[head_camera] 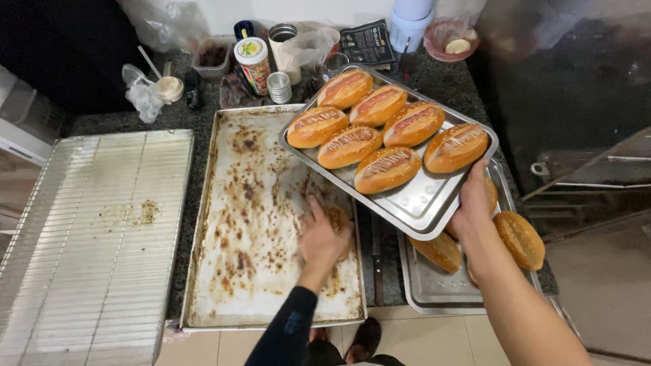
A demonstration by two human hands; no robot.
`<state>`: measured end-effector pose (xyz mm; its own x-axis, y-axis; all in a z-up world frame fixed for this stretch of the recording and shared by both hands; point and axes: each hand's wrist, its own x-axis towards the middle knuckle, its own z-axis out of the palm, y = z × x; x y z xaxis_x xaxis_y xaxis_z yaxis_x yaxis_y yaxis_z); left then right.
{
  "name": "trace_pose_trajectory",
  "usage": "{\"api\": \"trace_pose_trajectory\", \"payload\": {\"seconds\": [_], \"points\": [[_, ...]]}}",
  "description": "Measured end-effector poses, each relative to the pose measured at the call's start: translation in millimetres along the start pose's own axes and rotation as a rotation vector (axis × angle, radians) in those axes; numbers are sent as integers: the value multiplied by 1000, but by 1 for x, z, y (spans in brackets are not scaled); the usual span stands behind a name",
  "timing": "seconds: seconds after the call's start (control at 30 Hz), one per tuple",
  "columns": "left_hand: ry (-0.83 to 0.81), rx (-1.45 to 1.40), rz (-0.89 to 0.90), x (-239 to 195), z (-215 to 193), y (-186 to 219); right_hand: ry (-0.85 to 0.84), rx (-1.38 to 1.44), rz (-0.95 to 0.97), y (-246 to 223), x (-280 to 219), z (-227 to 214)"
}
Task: The person assembles hot dogs by placing sausages into sliced buns on a baking tray, then transfers them to a serving tray. The person applies a white condiment in a zigzag pattern onto each hot dog using a piping bag, then places the tray into a glass display case.
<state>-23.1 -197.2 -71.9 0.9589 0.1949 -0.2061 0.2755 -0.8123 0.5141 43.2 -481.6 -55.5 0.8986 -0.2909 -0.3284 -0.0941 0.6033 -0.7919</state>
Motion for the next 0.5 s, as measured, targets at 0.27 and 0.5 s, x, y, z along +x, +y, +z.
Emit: {"api": "trace_pose_trajectory", "payload": {"seconds": [0.27,0.5], "points": [[-61,-33,-43,-8,5,-12,2,-80,22,4,-1,-4],[190,206,-85,-57,-79,-98,-47,-149,132,41,14,24]]}}
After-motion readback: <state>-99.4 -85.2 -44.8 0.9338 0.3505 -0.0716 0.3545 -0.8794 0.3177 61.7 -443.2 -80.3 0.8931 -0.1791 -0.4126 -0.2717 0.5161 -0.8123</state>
